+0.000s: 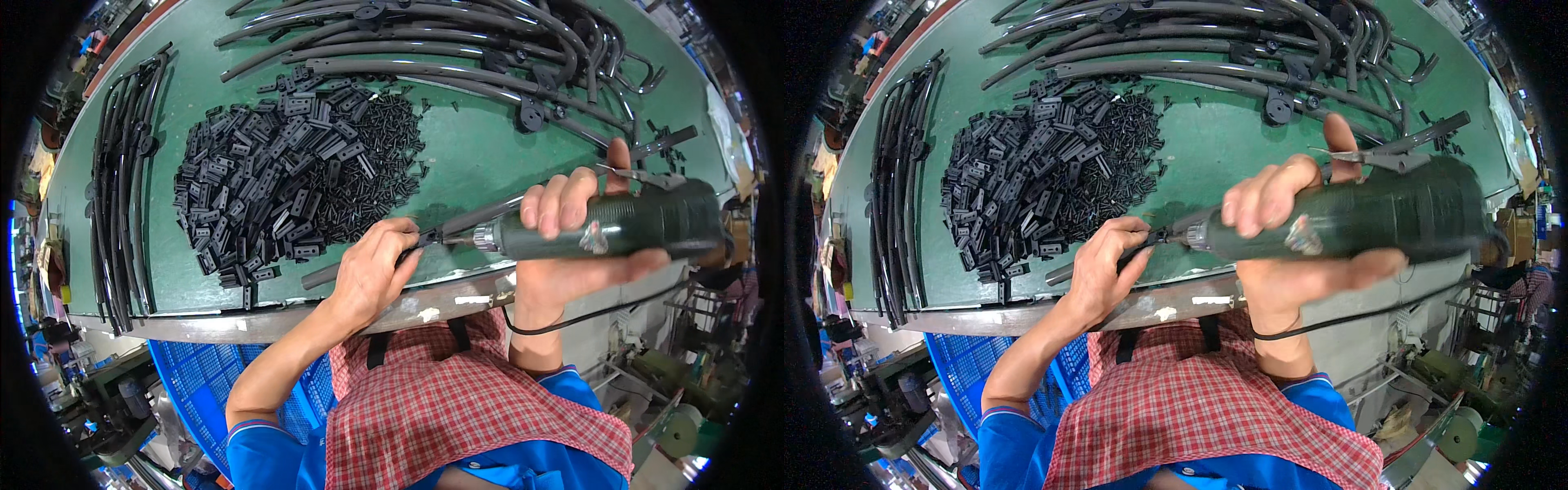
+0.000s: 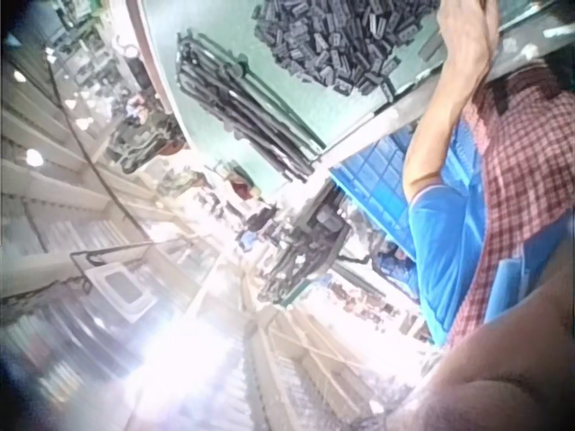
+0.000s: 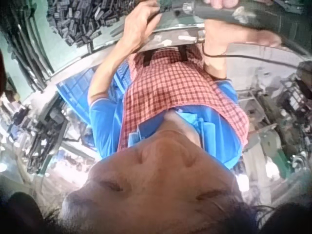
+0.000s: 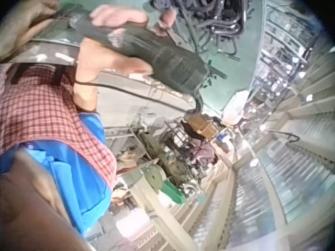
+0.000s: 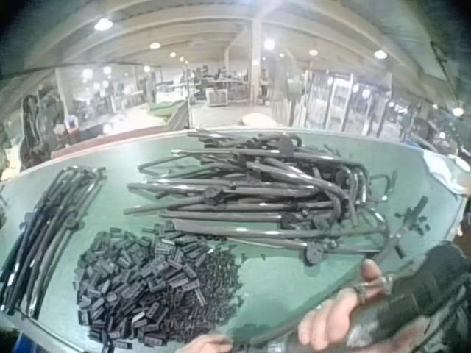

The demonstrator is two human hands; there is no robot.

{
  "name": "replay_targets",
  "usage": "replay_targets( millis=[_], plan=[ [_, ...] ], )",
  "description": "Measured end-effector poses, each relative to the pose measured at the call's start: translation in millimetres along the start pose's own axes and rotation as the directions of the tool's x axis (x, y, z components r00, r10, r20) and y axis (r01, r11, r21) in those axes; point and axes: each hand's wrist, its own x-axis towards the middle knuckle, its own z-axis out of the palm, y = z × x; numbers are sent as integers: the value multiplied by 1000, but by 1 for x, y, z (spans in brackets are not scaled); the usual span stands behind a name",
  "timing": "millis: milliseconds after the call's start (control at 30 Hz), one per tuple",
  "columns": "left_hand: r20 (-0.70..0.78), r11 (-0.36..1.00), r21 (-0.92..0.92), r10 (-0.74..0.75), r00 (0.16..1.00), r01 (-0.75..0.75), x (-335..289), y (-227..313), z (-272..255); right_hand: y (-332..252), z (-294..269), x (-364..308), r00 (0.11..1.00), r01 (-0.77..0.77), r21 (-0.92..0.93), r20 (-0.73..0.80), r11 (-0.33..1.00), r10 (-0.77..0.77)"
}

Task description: The person repeatedly picks up a curved metal wiper blade and a small black plastic clip, then uses a power drill to fasten the clip onto the blade. The completed assemblies are placed into a blue basket below the workbench.

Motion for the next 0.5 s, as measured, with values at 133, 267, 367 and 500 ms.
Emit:
replay_targets(
  millis=[133,267,367,500],
  plan=[
    [-3,1000,-10,24,1000,-24,0,-3,0,11,18,3,982,33,-175,191,984,1],
    [-11,999,-33,28,1000,-28,-3,-4,1,19,27,3,955,-6,-331,278,944,104],
    [-14,998,-46,34,999,-35,-3,-5,-1,24,27,5,903,-60,-386,373,921,215],
    [15,999,-27,25,1000,-25,-4,-6,-1,20,33,10,795,-149,-528,438,836,419]
  ],
)
